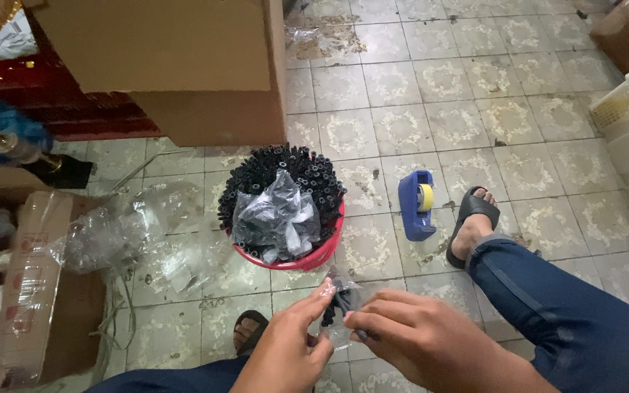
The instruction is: The person places black plastic components into small clear bags by hand, taking them from a red bucket and sealing the bags.
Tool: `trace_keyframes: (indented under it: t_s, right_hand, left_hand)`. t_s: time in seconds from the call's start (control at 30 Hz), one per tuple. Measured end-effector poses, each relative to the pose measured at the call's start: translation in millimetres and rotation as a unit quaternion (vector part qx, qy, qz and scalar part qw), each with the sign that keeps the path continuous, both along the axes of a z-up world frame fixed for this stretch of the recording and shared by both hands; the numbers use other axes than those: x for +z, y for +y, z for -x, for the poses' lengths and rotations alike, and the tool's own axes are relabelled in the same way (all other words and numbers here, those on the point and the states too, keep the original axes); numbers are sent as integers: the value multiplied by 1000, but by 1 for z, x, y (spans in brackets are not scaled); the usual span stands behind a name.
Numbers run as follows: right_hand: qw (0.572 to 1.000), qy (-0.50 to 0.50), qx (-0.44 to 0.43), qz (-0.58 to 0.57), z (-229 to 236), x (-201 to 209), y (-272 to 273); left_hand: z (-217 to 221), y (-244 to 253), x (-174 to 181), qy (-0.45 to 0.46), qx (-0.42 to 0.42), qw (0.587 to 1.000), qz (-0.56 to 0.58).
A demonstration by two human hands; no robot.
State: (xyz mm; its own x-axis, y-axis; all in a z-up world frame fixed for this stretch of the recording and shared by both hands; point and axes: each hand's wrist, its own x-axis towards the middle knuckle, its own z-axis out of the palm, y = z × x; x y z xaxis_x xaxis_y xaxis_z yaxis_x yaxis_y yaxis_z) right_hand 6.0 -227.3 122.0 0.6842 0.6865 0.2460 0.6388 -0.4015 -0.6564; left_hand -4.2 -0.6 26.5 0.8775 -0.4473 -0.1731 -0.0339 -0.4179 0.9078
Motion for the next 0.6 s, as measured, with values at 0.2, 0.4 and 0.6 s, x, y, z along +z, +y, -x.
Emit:
trace_keyframes:
  t_s: [0.2, 0.4, 0.6]
  right_hand:
    - [995, -7, 40, 94, -6, -53, 5]
    - [998, 24, 19, 48, 4, -24, 12]
    - [998, 47, 25, 46, 15, -48, 14]
  left_hand:
    - [1, 0, -4, -18, 3, 1000, 2]
    - [-5, 1, 14, 67, 6, 997, -28]
    - [-5, 1, 2, -1, 20, 1000, 2]
